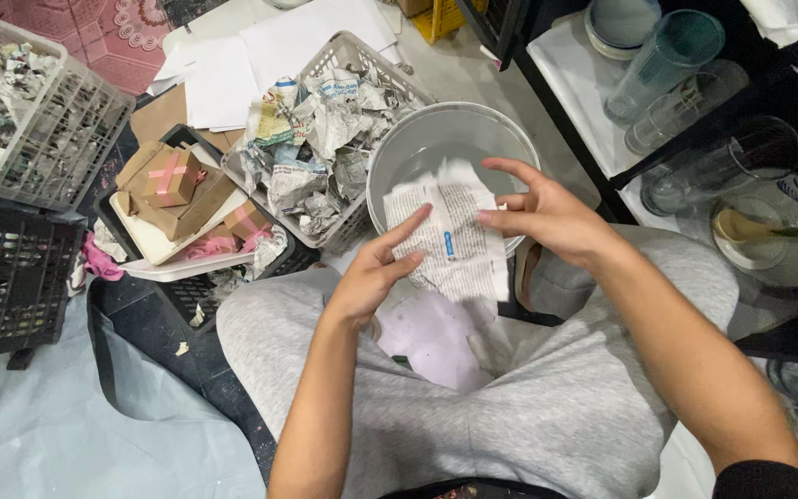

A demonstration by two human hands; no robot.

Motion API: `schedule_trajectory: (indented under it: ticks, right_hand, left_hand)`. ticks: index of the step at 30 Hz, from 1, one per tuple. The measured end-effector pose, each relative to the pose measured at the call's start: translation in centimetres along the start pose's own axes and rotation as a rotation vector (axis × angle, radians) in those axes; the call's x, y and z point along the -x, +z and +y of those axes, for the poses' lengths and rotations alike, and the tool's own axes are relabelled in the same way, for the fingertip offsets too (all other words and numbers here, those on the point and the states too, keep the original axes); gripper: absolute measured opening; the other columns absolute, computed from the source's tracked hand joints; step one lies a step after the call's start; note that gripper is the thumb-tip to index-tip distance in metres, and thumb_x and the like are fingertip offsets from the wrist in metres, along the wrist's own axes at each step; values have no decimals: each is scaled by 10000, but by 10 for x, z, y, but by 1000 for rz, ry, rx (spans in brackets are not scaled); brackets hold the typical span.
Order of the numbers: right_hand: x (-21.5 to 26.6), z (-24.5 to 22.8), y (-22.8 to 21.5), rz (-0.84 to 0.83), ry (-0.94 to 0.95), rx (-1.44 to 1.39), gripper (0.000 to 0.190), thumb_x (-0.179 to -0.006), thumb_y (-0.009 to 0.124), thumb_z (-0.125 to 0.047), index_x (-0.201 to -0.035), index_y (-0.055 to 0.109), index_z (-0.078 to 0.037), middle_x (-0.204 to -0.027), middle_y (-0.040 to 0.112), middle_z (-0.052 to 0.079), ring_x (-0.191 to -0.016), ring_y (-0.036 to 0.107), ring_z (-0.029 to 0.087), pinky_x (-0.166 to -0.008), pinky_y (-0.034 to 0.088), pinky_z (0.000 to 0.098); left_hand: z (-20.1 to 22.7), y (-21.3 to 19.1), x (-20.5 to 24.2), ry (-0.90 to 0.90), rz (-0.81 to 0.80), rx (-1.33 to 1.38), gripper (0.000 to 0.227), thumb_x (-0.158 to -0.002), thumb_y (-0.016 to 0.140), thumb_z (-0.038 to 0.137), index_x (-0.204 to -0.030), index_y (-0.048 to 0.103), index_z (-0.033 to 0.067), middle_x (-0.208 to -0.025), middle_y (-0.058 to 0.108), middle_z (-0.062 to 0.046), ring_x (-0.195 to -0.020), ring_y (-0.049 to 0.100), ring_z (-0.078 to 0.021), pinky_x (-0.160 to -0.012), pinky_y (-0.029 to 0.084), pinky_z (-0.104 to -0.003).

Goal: The person sits cross-legged on the floor and repeatedly wraps small ceramic bowls and plates with newspaper. They pick up each item, fold newspaper around it, and place the wrapped item on a nearby shelf.

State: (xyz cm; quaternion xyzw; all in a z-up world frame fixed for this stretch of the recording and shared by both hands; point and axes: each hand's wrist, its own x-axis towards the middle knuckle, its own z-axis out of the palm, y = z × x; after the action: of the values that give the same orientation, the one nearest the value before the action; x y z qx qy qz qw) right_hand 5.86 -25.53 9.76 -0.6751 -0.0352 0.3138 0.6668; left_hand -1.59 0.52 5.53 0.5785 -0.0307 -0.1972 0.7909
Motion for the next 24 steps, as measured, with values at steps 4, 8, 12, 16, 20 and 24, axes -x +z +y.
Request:
schedule_trajectory:
  ticks: [4,8,12,16,20,24]
  right_hand:
    - [3,-3,1,3,-66,70,814,-824,754,-36,-1551,400,-127,-1016,748,145,-922,716,151,-791,577,293]
    - [1,2,1,-84,-88,296,684,-830,803,-65,-1474,575,-103,-1006,765,128,-856,693,143,-758,554,277]
    - [-2,12,11,-75,-168,277,629,-775,841,-112,-1359,611,-80,-1086,760,58,-917,713,104,-798,586,267]
    - [-4,19,11,82,-137,590,437,-774,859,-217,-1182,746,-108,-1026,787,50,-854,730,129,-772,577,279]
    - [-8,29,2,177,-309,791,264,-780,876,-244,-1002,837,-107,-988,716,100,-852,693,182,-717,545,325]
    - [-16,35,-8,127,-483,621,246,-847,841,-218,-1028,792,-59,-1037,737,95,-883,688,165,-730,551,302]
  left_hand:
    - [-1,-3,0,12,53,7,726,-937,632,-49,-1597,348,54,-1655,394,-99,-1430,456,-150,-1159,378,-297]
    - [-7,-5,0,53,57,-1,770,-921,629,-69,-1612,309,44,-1659,382,-123,-1415,466,-152,-1141,393,-292]
    - [-13,-5,-1,55,59,-17,779,-902,619,-90,-1603,305,41,-1645,386,-110,-1370,493,-150,-1083,437,-291]
    - [-18,0,-6,105,165,-336,545,-932,690,33,-1451,524,16,-1401,630,-136,-1190,636,-144,-991,510,-272]
    - [-15,2,-4,28,295,-607,345,-891,759,198,-1180,736,10,-1013,800,-131,-896,738,-120,-797,574,-267]
    - [-11,-1,-3,-161,368,-737,321,-877,812,268,-1064,800,7,-863,765,-125,-757,653,-164,-698,516,-317]
